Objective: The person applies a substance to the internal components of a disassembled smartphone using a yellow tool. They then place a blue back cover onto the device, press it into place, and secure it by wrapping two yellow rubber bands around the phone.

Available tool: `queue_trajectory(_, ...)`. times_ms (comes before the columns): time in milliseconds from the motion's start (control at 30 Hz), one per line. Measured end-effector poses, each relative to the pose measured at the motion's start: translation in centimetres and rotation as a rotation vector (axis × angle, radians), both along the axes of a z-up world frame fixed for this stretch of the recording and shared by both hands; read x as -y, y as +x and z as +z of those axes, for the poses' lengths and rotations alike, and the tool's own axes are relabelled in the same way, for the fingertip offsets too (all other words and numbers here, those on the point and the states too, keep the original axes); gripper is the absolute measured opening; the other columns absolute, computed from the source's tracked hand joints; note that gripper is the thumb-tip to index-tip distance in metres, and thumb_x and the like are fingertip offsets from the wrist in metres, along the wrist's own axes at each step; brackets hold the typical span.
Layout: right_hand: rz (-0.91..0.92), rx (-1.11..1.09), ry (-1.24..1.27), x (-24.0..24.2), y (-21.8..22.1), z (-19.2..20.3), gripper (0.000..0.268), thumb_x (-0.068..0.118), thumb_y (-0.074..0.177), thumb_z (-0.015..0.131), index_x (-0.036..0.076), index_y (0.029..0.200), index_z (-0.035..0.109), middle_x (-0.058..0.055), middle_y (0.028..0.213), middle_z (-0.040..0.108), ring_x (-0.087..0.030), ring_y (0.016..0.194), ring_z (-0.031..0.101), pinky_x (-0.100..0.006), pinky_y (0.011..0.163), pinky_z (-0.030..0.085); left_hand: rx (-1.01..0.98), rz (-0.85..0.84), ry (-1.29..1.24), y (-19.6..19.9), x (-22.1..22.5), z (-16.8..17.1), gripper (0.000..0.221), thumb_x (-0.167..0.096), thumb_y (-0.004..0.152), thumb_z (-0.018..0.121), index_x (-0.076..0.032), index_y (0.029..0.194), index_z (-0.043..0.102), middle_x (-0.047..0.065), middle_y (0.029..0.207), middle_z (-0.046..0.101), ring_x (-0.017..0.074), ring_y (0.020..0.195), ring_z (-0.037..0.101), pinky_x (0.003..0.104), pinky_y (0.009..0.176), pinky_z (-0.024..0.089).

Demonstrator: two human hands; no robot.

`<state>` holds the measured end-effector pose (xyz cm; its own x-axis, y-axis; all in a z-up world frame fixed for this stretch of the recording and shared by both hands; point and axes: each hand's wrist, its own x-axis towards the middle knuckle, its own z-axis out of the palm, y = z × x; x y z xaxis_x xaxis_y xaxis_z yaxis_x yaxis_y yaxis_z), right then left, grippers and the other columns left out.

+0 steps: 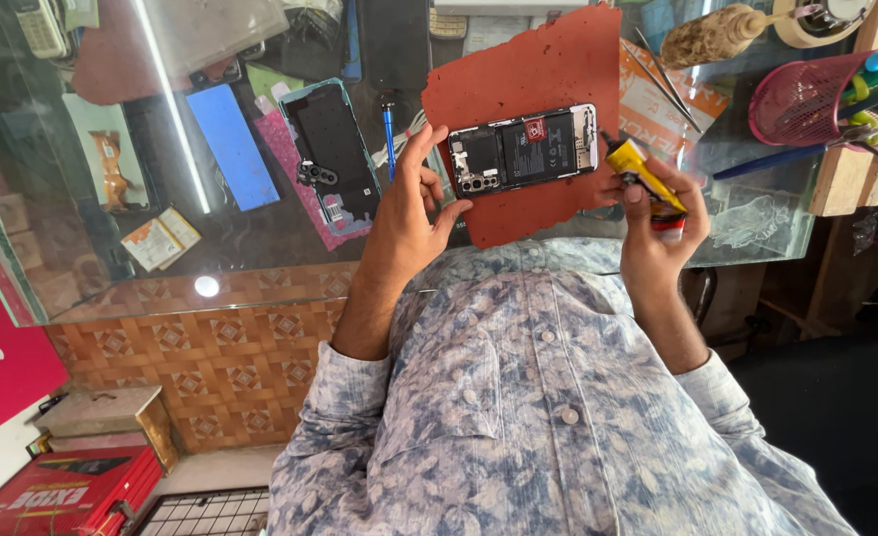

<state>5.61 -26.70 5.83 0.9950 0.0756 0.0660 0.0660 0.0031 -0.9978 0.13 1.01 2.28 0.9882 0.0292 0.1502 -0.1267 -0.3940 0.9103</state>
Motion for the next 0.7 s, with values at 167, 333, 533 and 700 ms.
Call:
queue_trajectory(167, 0.27, 0.083, -0.204, 0.1, -0.2, -0.2, 0.03, -0.003, 0.109, 0.059, 0.002, 0.138, 0.055, -0.024, 0.144, 0.063, -0.023, 0.102, 0.075, -0.037, 0.084, 0.065, -0.018, 0.047, -0.028, 0.0, 0.0, 0.3, 0.103, -0.018, 0.089, 0.088, -0.004, 0.162, 0.016, 0.014, 0.163, 0.044, 0.0143, 0.084, 0.06, 0.025, 0.075, 0.057)
queue_trajectory(333, 0.439, 0.331, -0.543, -3.7, 0.2, 2.9, 0.037, -0.008, 0.102, 0.064, 0.002, 0.137, 0.058, -0.024, 0.142, 0.062, -0.037, 0.123, 0.07, -0.039, 0.091, 0.063, -0.067, 0.089, 0.091, -0.3, -0.4, 0.6, 0.107, -0.036, 0.087, 0.087, -0.003, 0.161, 0.016, 0.011, 0.162, 0.047, 0.015, 0.076, 0.054, 0.025, 0.071, 0.056)
queue_trajectory(533, 0.49, 0.423, -0.639, -6.9, 2.5, 3.5, 0.047, -0.016, 0.092, 0.063, 0.002, 0.135, 0.059, -0.021, 0.142, 0.063, -0.038, 0.12, 0.07, -0.041, 0.093, 0.061, -0.047, 0.084, 0.098, 0.1, -0.3, 0.2, 0.106, -0.039, 0.09, 0.085, -0.001, 0.161, 0.016, 0.006, 0.161, 0.051, 0.0149, 0.074, 0.055, 0.026, 0.068, 0.054)
queue_trajectory(700, 0.539, 0.414, -0.622, -7.6, 2.8, 2.9, 0.05, -0.018, 0.089, 0.061, 0.0, 0.135, 0.058, -0.021, 0.142, 0.062, -0.036, 0.116, 0.07, -0.042, 0.094, 0.059, -0.019, 0.069, 0.071, 0.2, -0.4, 0.1, 0.106, -0.036, 0.093, 0.085, 0.002, 0.16, 0.013, 0.006, 0.16, 0.051, 0.0159, 0.071, 0.054, 0.026, 0.067, 0.053)
